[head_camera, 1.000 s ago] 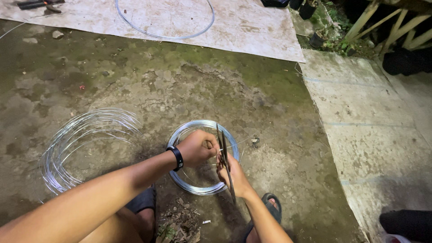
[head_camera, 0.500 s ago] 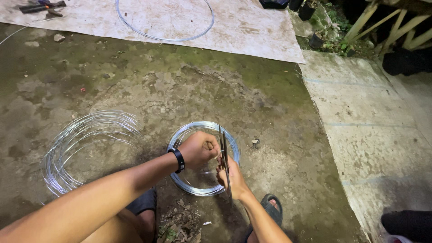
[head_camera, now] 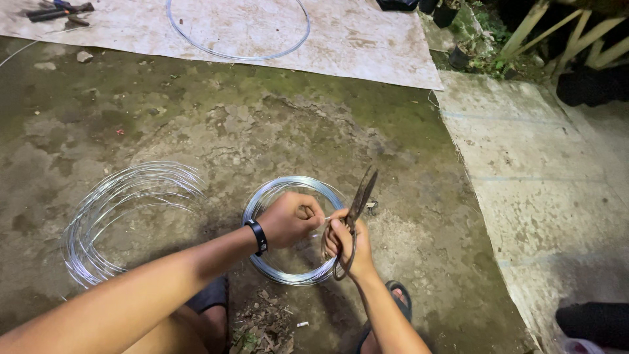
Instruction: The person sits on the ground and repeatedly measures, bends, and cuts short lengths of thin metal wire using shears. The cut pieces are placed into a growing pile beside a coiled wire spool.
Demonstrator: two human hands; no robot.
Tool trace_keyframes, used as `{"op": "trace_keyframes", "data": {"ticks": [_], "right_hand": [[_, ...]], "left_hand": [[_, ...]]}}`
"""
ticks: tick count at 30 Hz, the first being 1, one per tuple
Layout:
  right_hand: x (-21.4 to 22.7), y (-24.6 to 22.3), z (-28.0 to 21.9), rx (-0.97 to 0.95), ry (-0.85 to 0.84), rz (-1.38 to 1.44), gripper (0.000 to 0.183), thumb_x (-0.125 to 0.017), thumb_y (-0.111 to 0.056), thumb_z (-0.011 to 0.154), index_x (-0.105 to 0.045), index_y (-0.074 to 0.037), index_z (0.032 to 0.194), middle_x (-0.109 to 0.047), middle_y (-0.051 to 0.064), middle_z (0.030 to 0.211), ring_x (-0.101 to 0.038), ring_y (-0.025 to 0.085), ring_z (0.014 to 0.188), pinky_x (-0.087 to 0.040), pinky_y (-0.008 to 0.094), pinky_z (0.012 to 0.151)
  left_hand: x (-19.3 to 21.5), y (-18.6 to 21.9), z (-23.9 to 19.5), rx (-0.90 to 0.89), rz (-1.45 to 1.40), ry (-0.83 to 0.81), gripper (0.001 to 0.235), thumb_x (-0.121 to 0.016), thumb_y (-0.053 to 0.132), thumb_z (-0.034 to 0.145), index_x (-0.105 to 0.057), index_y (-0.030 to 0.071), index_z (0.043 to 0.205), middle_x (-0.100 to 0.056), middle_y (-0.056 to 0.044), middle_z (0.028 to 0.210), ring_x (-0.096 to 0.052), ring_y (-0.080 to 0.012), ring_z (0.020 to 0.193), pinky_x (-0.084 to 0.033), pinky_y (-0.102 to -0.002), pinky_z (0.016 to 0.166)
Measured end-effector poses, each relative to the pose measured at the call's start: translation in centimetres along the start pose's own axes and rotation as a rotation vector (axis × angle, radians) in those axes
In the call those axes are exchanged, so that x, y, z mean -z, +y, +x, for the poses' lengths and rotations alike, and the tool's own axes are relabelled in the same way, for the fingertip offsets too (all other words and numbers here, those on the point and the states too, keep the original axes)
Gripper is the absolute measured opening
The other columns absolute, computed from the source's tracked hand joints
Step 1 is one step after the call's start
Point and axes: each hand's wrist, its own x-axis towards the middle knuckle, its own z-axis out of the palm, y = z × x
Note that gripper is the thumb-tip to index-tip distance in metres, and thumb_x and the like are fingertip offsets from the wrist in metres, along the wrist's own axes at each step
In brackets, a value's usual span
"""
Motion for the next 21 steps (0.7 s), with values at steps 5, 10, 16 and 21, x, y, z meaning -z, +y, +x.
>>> {"op": "trace_keyframes", "data": {"ticks": [5, 10, 16, 21], "right_hand": [[-1.0, -1.0, 0.0, 0.016, 0.142, -0.19, 0.007, -0.061, -0.009, 0.099, -0.06, -0.002, 0.099, -0.048, 0.0, 0.059, -0.043, 0.009, 0.045, -0.035, 0.027, 0.04], [-1.3, -0.7, 0.1, 0.041, 0.138, -0.139, 0.008, -0.063, -0.009, 0.1, -0.059, -0.002, 0.098, -0.048, -0.001, 0.061, -0.043, 0.007, 0.047, -0.033, 0.025, 0.042], [-1.3, 0.1, 0.3, 0.0, 0.172, -0.115, 0.009, -0.061, -0.01, 0.1, -0.058, -0.003, 0.096, -0.047, -0.001, 0.059, -0.042, 0.008, 0.046, -0.032, 0.025, 0.041], [-1.5, 1.0, 0.7, 0.019, 0.219, -0.014, 0.01, -0.062, -0.012, 0.1, -0.054, -0.006, 0.099, -0.044, -0.003, 0.059, -0.039, 0.007, 0.044, -0.031, 0.025, 0.04]], "left_hand": [[-0.3, 0.4, -0.1, 0.036, -0.023, 0.015, 0.013, -0.07, 0.014, 0.092, -0.072, 0.001, 0.089, -0.07, -0.001, 0.076, -0.061, -0.0047, 0.064, -0.05, -0.024, 0.054], [-0.5, -0.1, -0.1, 0.036, -0.075, 0.002, 0.012, -0.069, 0.011, 0.093, -0.071, 0.0, 0.089, -0.072, -0.002, 0.076, -0.063, -0.0046, 0.064, -0.051, -0.023, 0.054], [-0.6, -0.9, 0.3, 0.035, -0.128, -0.017, 0.011, -0.069, 0.01, 0.094, -0.07, -0.001, 0.09, -0.072, -0.003, 0.076, -0.064, -0.0045, 0.064, -0.05, -0.023, 0.053], [-0.8, -1.3, 0.5, 0.083, -0.295, -0.002, 0.011, -0.07, 0.012, 0.093, -0.07, 0.001, 0.092, -0.068, -0.001, 0.071, -0.063, -0.0071, 0.06, -0.049, -0.025, 0.051]]}}
